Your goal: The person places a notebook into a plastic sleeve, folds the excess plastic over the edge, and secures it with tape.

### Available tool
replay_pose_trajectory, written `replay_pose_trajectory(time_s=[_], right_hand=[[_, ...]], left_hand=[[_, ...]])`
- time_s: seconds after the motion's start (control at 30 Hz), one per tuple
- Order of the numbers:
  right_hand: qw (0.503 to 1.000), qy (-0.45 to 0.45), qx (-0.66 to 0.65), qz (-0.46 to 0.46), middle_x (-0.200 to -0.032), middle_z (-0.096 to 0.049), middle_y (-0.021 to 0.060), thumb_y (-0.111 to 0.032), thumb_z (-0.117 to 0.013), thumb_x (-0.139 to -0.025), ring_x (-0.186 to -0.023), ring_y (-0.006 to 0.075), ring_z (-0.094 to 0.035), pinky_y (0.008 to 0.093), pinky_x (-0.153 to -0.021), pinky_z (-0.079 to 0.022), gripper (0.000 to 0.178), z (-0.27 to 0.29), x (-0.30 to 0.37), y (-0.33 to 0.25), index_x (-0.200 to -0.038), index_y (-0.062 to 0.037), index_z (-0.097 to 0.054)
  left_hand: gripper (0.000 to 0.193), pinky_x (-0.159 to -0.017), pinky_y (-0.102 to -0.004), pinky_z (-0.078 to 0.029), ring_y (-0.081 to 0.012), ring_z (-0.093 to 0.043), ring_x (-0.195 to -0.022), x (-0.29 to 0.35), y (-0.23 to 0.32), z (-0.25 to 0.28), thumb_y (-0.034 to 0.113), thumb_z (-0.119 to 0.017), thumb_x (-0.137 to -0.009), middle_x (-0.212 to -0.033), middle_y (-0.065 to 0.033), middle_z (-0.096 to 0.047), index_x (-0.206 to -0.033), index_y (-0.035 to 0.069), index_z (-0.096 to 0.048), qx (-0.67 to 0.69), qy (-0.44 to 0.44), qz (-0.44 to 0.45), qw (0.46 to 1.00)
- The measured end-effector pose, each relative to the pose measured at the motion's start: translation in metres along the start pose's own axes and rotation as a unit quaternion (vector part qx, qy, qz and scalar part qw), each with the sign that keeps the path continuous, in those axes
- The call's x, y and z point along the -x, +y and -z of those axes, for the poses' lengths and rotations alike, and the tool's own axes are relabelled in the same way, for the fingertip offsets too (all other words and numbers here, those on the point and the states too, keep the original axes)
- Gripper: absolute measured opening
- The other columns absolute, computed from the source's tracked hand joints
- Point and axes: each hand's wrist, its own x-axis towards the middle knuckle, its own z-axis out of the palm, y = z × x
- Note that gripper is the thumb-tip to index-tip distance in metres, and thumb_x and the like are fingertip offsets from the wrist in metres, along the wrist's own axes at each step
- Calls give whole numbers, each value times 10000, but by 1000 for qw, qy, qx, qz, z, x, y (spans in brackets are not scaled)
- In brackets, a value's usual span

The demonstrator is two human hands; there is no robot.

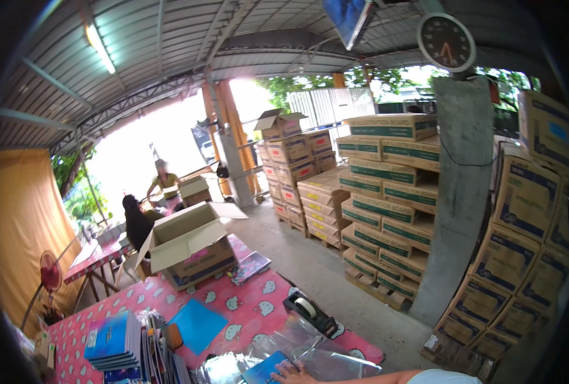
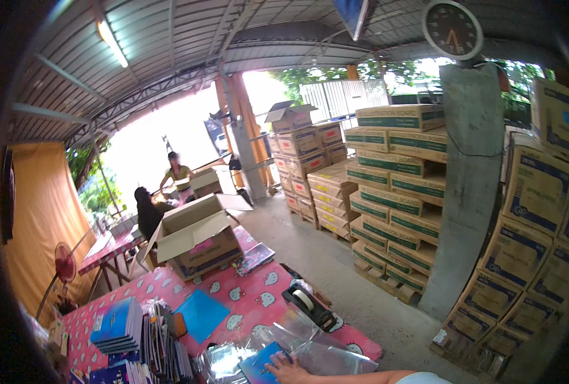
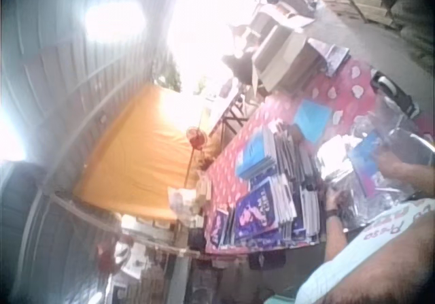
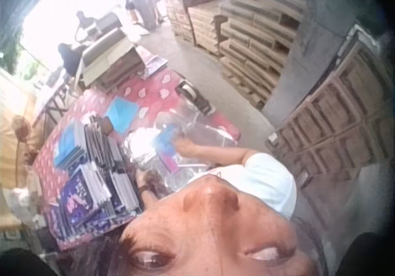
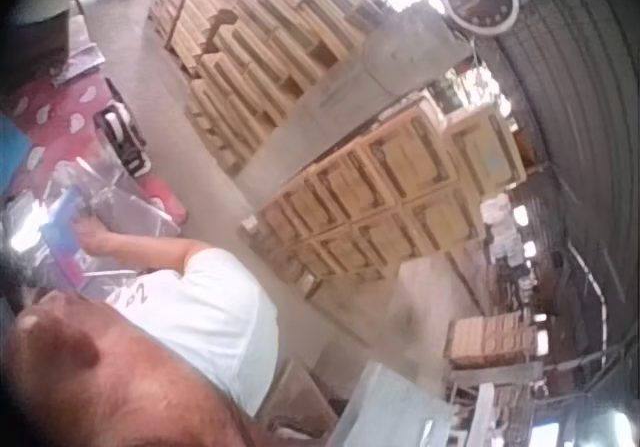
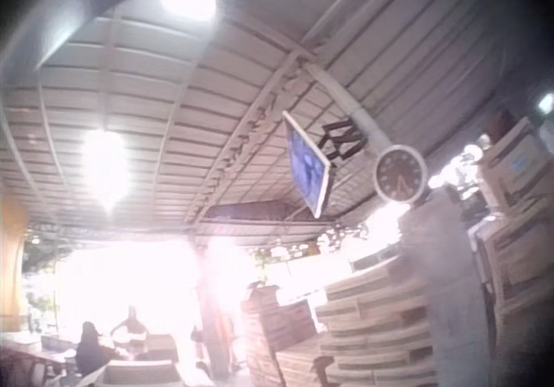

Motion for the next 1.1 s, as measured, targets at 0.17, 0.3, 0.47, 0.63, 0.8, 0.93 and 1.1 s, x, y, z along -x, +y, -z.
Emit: replay_pose_trajectory(time_s=[0.17, 0.3, 0.47, 0.63, 0.8, 0.93, 1.1], right_hand=[[915, -170, -360, 64, -1212, -552, 154, -81, -548, -648, -1218, 315, -442, 450, -1000, -325, 473, 40, -46, -3, -1117, -54, -593], [781, -148, -603, -59, -783, -660, 117, -725, -540, -715, -688, 194, -595, 316, -596, -474, 731, 0, -95, 30, -797, -18, -706], [909, -18, -415, 16, -572, -608, 69, -420, -712, -710, -518, 152, -561, 286, -491, -434, 406, 3, -94, 14, -703, -14, -689], [856, -49, -515, 7, -621, -625, 57, -266, -681, -715, -532, 145, -569, 292, -482, -441, 246, 13, -77, 13, -721, -20, -687], [871, 3, -491, 16, -633, -620, 57, -236, -650, -730, -569, 147, -572, 295, -515, -454, 217, 11, -66, 23, -755, -23, -682], [838, -36, -545, -6, -648, -602, 40, -260, -628, -778, -587, 141, -562, 293, -541, -463, 234, 24, -56, 24, -757, -30, -667], [822, -78, -564, 2, -743, -615, 36, -259, -613, -807, -680, 127, -567, 280, -611, -480, 249, 29, -54, 24, -795, -13, -652]], left_hand=[[350, -910, -391, -426, -296, -555, -1017, 14, 124, 50, 50, -573, -820, -1027, -164, -610, -1153, -41, -517, 221, -171, 197, 940], [424, -888, -396, -431, -289, -551, -1014, -13, 187, 11, 83, -610, -799, -1070, -167, -582, -1186, -37, -487, 245, -146, 94, 954], [524, -861, -402, -438, -279, -547, -1010, -48, 137, -7, 124, -656, -773, -1124, -170, -547, -1229, -33, -449, 182, -71, 83, 977], [629, -833, -408, -445, -269, -542, -1006, -66, 80, -18, 166, -702, -747, -1177, -174, -512, -1271, -29, -412, 124, 2, 134, 983], [656, -704, -337, -455, -204, -555, -831, -105, 49, -55, 192, -741, -725, -1056, -136, -556, -1250, -48, -430, 156, -16, 66, 985], [168, -457, -316, -395, -135, -509, -517, -175, 44, -87, 107, -661, -738, -593, -43, -567, -634, 6, -577, 167, -141, 19, 975], [230, -788, -370, -425, -287, -539, -884, -155, 101, -70, 154, -513, -893, -964, -167, -574, -996, -50, -535, -32, 331, -177, 926]])
